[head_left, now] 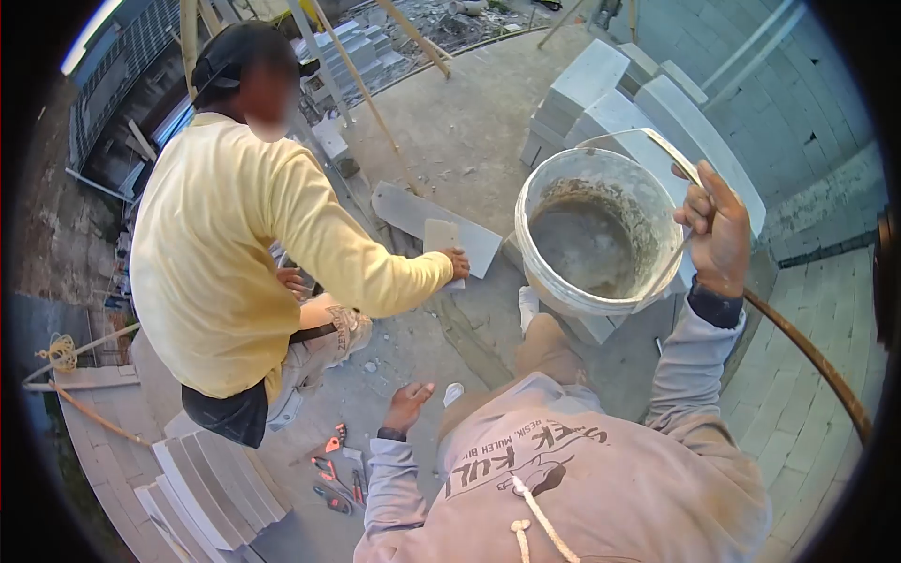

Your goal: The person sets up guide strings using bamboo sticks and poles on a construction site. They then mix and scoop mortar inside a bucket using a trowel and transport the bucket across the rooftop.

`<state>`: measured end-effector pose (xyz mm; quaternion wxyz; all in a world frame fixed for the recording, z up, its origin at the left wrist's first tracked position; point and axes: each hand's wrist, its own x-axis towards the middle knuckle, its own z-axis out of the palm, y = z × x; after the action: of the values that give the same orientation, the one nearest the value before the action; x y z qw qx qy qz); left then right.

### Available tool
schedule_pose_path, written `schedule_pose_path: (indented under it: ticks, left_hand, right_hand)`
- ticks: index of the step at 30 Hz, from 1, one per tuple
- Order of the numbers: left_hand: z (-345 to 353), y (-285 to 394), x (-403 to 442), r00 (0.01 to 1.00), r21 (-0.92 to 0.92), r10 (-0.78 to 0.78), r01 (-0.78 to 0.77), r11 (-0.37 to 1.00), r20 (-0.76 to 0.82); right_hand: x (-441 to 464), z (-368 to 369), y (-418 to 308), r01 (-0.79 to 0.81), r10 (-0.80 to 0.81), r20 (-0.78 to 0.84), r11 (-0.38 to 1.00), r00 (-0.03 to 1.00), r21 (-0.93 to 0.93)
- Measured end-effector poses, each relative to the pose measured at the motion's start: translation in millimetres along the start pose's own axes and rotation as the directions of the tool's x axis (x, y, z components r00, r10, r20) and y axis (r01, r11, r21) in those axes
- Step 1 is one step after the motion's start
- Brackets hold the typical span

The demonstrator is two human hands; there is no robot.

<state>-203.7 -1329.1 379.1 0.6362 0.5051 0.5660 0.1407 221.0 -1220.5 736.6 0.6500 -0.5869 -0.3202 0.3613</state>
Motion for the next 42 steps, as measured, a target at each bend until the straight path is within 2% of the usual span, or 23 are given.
schedule_pose_path:
  ticks: [2, 5, 7, 9, 11, 14, 17, 20, 24, 27, 30, 33, 38, 42]
  left_hand:
    - [3, 0, 3, 0.99, -0.016, -0.14, 0.14, 0.99, 0.018]
    - [30, 5, 56, 0.96, 0.165, -0.28, 0.275, 0.947, 0.01]
    - [62, 64, 81, 0.929, 0.226, -0.338, 0.366, 0.903, -0.152]
    - [99, 129, 107, 0.96, -0.051, -0.202, 0.195, 0.979, -0.196]
    - [132, 170, 139, 0.995, -0.146, -0.084, 0.074, 0.986, -0.06]
    - [150, 189, 161, 0.994, 0.059, -0.096, 0.093, 0.994, 0.048]
    - [131, 199, 178, 0.987, 0.161, -0.16, 0.159, 0.974, -0.008]
    - [113, 207, 187, 0.977, -0.046, -0.133, 0.127, 0.991, -0.168]
    - [104, 209, 199, 0.947, -0.013, -0.199, 0.202, 0.979, -0.251]
    - [107, 200, 207, 0.946, -0.073, -0.233, 0.222, 0.972, -0.227]
    - [107, 187, 217, 0.943, -0.002, -0.259, 0.264, 0.965, -0.211]
    - [89, 182, 224, 0.941, 0.012, -0.281, 0.288, 0.958, -0.187]
    - [30, 187, 233, 0.916, -0.006, -0.289, 0.299, 0.954, -0.279]
    - [-15, 190, 260, 0.907, 0.04, -0.241, 0.271, 0.962, -0.346]
  right_hand:
    - [46, 0, 10, -0.066, 0.067, 0.096, 0.998, 0.993, -0.012]
    - [119, -5, 38, -0.215, 0.207, 0.216, 0.977, 0.954, 0.011]
    - [148, 0, 53, -0.28, 0.277, 0.292, 0.96, 0.915, -0.034]
    - [170, -2, 68, -0.381, 0.391, 0.337, 0.919, 0.856, -0.098]
    - [190, -2, 79, -0.435, 0.462, 0.382, 0.886, 0.801, -0.16]
    - [209, -5, 88, -0.42, 0.456, 0.423, 0.889, 0.783, -0.182]
    - [232, 5, 79, -0.428, 0.45, 0.44, 0.891, 0.777, -0.154]
    - [250, 20, 71, -0.416, 0.427, 0.482, 0.899, 0.765, -0.136]
    - [270, 41, 66, -0.385, 0.408, 0.516, 0.909, 0.753, -0.158]
    - [285, 56, 70, -0.393, 0.418, 0.506, 0.905, 0.754, -0.163]
    - [304, 67, 73, -0.37, 0.414, 0.493, 0.909, 0.765, -0.189]
    - [327, 74, 76, -0.339, 0.4, 0.469, 0.916, 0.787, -0.213]
    - [354, 90, 63, -0.28, 0.319, 0.429, 0.948, 0.845, -0.153]
    - [380, 101, 39, -0.169, 0.207, 0.418, 0.977, 0.885, -0.127]
